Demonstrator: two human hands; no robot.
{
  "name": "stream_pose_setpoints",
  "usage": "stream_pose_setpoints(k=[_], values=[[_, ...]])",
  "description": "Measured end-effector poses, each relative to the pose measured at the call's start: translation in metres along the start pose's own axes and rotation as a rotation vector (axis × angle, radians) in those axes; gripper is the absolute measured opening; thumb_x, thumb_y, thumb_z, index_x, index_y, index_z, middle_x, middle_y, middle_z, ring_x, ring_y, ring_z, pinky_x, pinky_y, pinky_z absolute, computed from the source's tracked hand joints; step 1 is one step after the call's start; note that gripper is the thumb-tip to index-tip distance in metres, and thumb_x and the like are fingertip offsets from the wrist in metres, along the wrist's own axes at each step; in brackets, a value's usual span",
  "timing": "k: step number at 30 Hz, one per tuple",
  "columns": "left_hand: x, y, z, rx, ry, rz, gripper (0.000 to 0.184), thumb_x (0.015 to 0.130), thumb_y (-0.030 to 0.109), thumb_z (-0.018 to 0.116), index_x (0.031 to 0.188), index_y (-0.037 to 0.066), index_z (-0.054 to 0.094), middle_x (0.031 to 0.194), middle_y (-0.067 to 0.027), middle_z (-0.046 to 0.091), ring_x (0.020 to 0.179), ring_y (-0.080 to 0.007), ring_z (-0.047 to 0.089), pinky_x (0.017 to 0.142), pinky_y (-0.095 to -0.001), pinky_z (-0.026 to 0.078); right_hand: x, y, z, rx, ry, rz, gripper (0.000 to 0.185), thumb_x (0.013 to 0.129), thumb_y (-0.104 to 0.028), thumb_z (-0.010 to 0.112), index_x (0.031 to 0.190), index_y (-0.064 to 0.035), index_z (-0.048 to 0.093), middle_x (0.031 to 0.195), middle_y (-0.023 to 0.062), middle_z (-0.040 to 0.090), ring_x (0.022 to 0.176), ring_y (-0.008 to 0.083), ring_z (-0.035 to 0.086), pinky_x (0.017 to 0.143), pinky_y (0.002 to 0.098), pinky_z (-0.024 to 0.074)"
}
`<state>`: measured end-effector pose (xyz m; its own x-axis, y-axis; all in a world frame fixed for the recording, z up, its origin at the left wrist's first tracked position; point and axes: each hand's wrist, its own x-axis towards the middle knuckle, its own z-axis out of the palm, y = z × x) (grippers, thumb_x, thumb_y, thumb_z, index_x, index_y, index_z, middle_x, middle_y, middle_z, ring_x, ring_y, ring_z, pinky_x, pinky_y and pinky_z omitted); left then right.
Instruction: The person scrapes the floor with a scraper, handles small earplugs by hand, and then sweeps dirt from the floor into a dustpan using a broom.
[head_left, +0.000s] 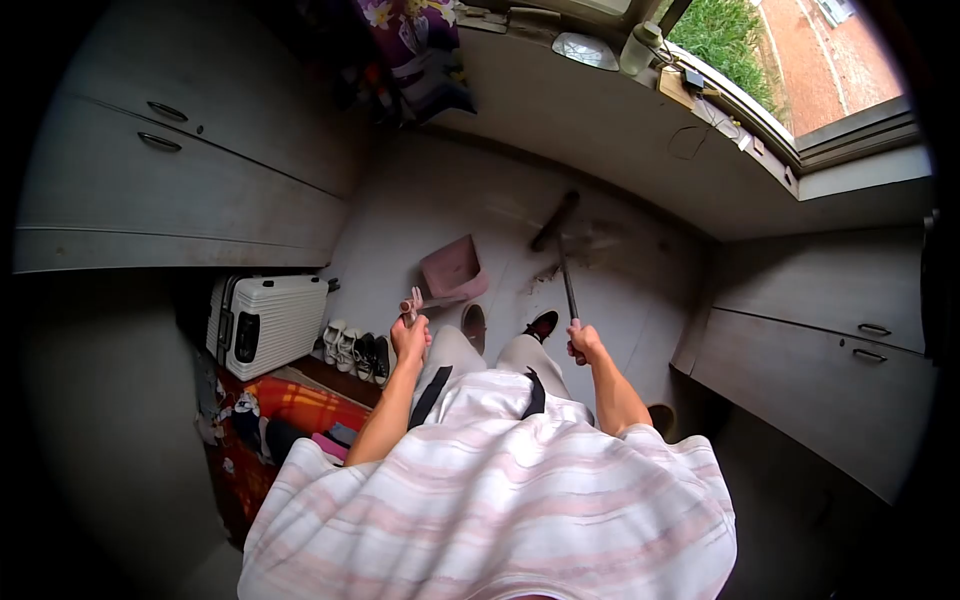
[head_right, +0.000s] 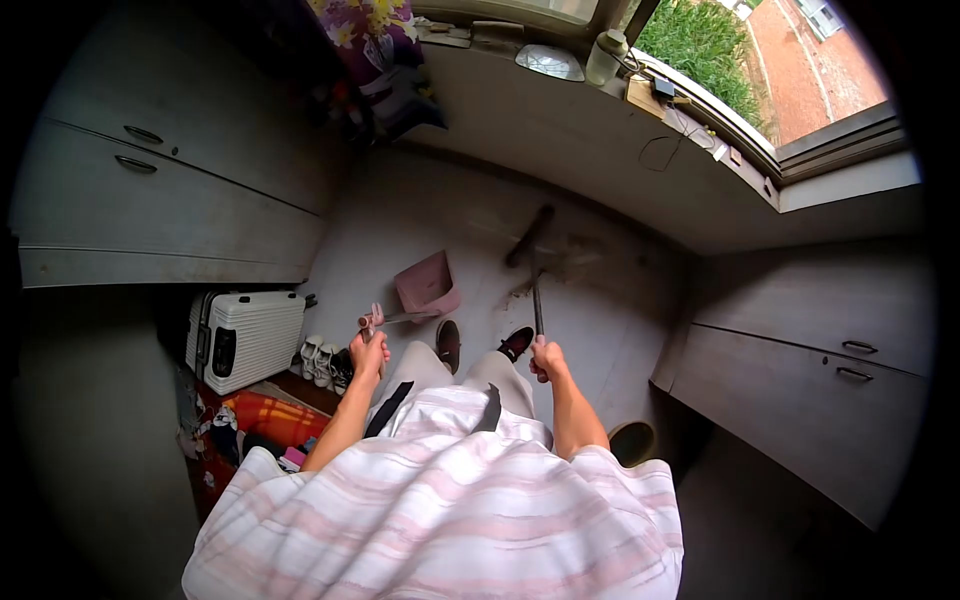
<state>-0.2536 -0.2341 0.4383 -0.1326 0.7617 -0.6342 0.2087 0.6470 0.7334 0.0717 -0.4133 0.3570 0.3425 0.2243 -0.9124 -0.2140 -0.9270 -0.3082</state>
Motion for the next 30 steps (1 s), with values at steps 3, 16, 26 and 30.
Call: stream_pose_setpoints(k=[3,16,26,30], values=[[0.012,0.001,-0.012,-0.065,-0.029,0.002,0.011,0.075,0.011,0.060,0.078,0.002,0.055,0.058,-0.0032,0.051,0.044,-0.0118,0.050,0.041,-0.0260,0.045,-0.039,-0.008,0.009,-0.189,0.096,-0.095,0.039,0.088,-0.030,0.054,0.066,0.0023,0.053,0.056,0.0100,0.055,0.041,0.0215,0.052,0.039,0.0365,0.0415],[0.055,0.027,0.001,-0.133,-0.053,-0.004,0.009,0.075,0.009,0.060,0.076,0.004,0.052,0.058,-0.0024,0.050,0.042,-0.0117,0.049,0.037,-0.0251,0.042,-0.141,-0.011,-0.072,-0.591,0.571,-0.408,0.029,0.082,-0.026,0.064,0.096,-0.0020,0.058,0.086,0.0274,0.063,0.086,0.0449,0.060,0.074,0.0493,0.0482],[0.057,0.040,0.030,-0.141,-0.048,0.016,0.009,0.075,0.009,0.060,0.076,0.003,0.053,0.057,-0.0028,0.051,0.042,-0.0117,0.050,0.038,-0.0249,0.043,-0.007,-0.114,-0.108,-0.480,0.471,-0.094,0.039,0.086,-0.035,0.061,0.079,0.0028,0.063,0.072,0.0154,0.064,0.069,0.0282,0.066,0.060,0.0396,0.0525],[0.058,0.043,0.021,-0.163,-0.048,0.014,0.009,0.075,0.009,0.060,0.076,0.004,0.053,0.057,-0.0027,0.051,0.042,-0.0117,0.050,0.039,-0.0256,0.044,0.003,-0.109,-0.098,-0.527,0.405,0.004,0.037,0.089,-0.034,0.056,0.086,0.0016,0.064,0.079,0.0145,0.066,0.072,0.0261,0.067,0.062,0.0376,0.0516]])
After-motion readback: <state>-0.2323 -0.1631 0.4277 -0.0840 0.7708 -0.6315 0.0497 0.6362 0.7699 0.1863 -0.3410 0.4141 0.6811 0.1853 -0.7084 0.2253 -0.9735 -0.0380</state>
